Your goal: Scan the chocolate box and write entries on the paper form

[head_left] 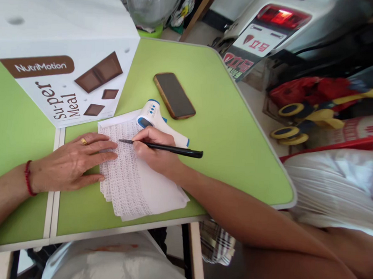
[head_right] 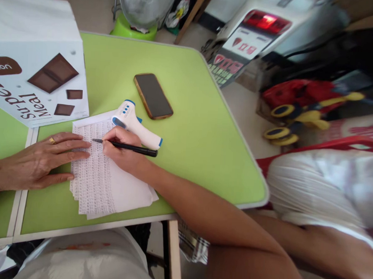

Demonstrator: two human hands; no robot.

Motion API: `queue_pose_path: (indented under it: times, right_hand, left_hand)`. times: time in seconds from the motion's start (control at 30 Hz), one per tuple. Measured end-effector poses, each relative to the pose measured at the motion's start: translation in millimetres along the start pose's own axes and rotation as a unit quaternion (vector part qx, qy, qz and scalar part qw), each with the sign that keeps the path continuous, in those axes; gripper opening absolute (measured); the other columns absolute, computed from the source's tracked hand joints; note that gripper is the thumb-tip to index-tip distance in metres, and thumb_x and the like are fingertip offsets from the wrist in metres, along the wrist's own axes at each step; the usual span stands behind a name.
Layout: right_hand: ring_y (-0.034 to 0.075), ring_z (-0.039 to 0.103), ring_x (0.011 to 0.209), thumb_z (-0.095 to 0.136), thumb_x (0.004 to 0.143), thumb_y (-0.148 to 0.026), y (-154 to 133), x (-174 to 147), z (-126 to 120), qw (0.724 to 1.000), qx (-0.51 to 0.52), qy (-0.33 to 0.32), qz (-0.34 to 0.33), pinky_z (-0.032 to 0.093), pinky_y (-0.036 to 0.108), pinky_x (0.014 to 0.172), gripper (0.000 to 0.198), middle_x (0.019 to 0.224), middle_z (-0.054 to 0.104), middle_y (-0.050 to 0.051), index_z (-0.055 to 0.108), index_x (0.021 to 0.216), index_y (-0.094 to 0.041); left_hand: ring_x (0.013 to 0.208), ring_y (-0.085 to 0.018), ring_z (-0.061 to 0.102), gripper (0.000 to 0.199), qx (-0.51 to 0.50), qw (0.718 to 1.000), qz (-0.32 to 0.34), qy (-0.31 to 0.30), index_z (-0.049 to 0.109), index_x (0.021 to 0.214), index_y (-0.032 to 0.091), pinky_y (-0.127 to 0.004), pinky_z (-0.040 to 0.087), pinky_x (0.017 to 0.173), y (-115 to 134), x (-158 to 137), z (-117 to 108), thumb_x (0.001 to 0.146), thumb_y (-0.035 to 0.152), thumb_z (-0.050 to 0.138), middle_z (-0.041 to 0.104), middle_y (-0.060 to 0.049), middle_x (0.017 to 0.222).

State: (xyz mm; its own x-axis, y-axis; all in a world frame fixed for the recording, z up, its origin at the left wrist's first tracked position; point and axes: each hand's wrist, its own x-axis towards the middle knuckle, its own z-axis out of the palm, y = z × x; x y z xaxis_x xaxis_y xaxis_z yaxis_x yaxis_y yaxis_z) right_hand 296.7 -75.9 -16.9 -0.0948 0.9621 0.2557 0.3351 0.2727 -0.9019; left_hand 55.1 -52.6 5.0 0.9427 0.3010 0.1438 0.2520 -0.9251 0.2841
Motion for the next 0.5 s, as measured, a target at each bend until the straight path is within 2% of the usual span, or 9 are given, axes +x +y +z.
queue_pose_path:
  times: [0.17, 0.5]
  right_hand:
    - [0.008, 0.045, 0.050, 0.053, 0.072, -0.020, 1.4, 0.7, 0.7, 1.000, -0.010, 0.019, -0.006, 0.038, 0.023, 0.047, 0.005, 0.058, 0.056, -0.003, 0.056, 0.068, -0.019]
    - [0.009, 0.045, 0.053, 0.054, 0.073, -0.018, 0.8, -0.3, 0.0, 1.000, -0.014, -0.004, 0.001, 0.041, 0.025, 0.051, 0.003, 0.060, 0.055, -0.004, 0.056, 0.071, -0.019]
  left_hand:
    - [0.135, -0.032, 0.039, 0.045, 0.000, 1.000, 0.001, 0.006, 0.052, 0.134, 0.009, -0.050, 0.035, 0.114, -0.3, 0.3, -0.3, 0.101, 0.038, 0.045, 0.049, -0.016, 0.142]
    - [0.135, -0.032, 0.039, 0.044, -0.004, 1.000, 0.000, 0.005, 0.052, 0.133, 0.010, -0.051, 0.037, 0.113, 0.0, -0.2, 0.0, 0.101, 0.039, 0.044, 0.048, -0.017, 0.142]
